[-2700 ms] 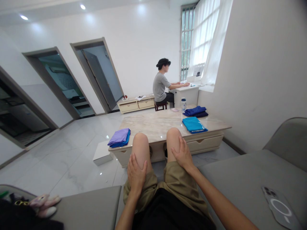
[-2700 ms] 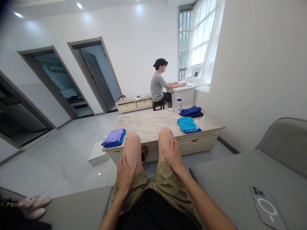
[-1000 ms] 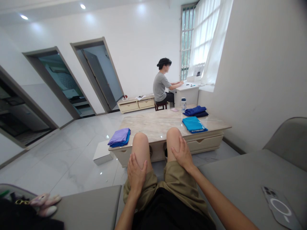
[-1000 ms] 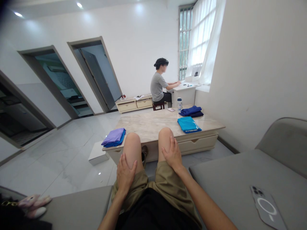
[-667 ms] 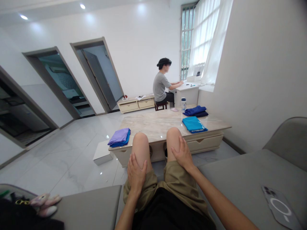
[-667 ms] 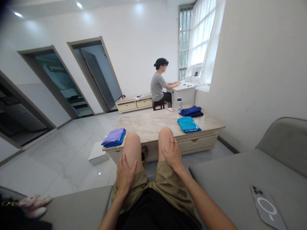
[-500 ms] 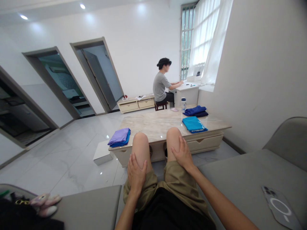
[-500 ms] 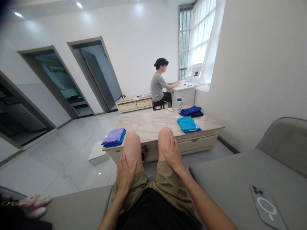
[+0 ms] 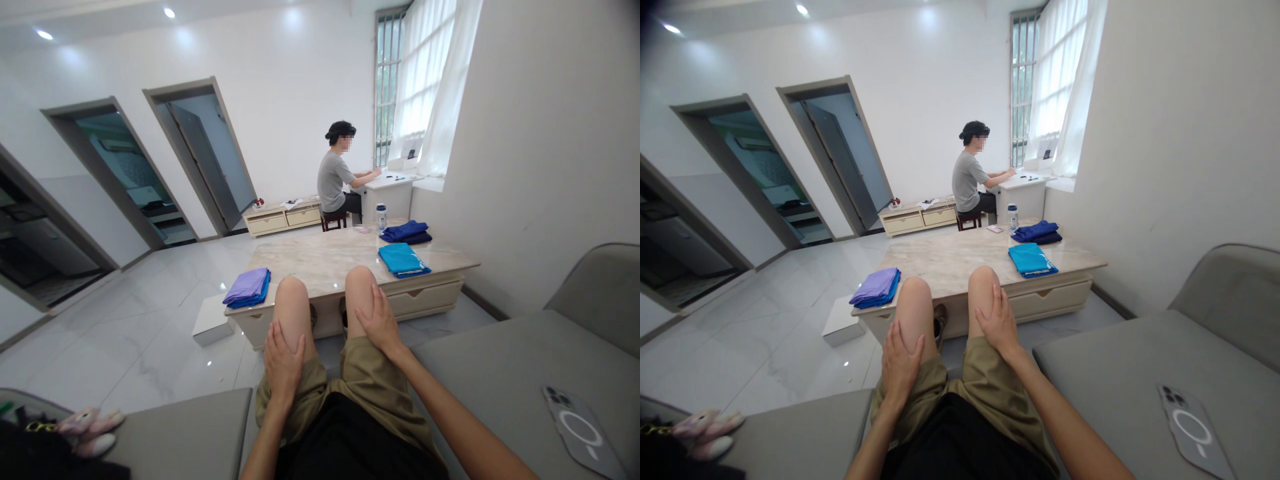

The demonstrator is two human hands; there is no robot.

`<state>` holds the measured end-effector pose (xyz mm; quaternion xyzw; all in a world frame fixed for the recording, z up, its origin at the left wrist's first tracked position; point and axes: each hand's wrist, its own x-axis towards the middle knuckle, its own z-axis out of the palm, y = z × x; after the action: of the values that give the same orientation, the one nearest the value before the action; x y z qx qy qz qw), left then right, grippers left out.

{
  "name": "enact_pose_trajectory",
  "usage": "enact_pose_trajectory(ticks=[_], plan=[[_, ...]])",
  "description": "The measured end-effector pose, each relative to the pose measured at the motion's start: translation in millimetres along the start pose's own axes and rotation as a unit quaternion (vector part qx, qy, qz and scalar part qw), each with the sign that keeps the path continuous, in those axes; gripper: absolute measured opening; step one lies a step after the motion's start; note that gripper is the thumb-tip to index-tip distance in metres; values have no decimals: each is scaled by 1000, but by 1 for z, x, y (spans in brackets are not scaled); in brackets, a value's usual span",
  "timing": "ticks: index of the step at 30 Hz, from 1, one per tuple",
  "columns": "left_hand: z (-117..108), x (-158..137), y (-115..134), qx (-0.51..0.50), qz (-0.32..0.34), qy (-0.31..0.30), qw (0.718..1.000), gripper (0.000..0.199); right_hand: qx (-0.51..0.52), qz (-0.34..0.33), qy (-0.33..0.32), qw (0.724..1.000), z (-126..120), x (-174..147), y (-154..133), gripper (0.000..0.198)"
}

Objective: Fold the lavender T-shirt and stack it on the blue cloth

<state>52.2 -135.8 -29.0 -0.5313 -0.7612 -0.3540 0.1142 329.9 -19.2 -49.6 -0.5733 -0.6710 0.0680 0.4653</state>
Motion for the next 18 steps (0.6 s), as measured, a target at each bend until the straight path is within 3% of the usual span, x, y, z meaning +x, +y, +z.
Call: enact_pose_trajectory(ticks=[5, 11, 14, 18], plan=[[6, 3, 1, -12, -15, -3, 1000, 86, 35, -28, -31, 999, -2, -10, -5, 90], [27, 38, -16, -71, -16, -91, 993, 105, 126, -15, -119, 985, -11, -11, -1, 79], [34, 65, -15, -85, -4, -130, 988, 113, 143, 6, -148, 979, -19, 15, 24, 57], [43, 94, -6, -75, 2, -154, 985, 117, 42, 23, -98, 994, -31, 84, 92, 29]])
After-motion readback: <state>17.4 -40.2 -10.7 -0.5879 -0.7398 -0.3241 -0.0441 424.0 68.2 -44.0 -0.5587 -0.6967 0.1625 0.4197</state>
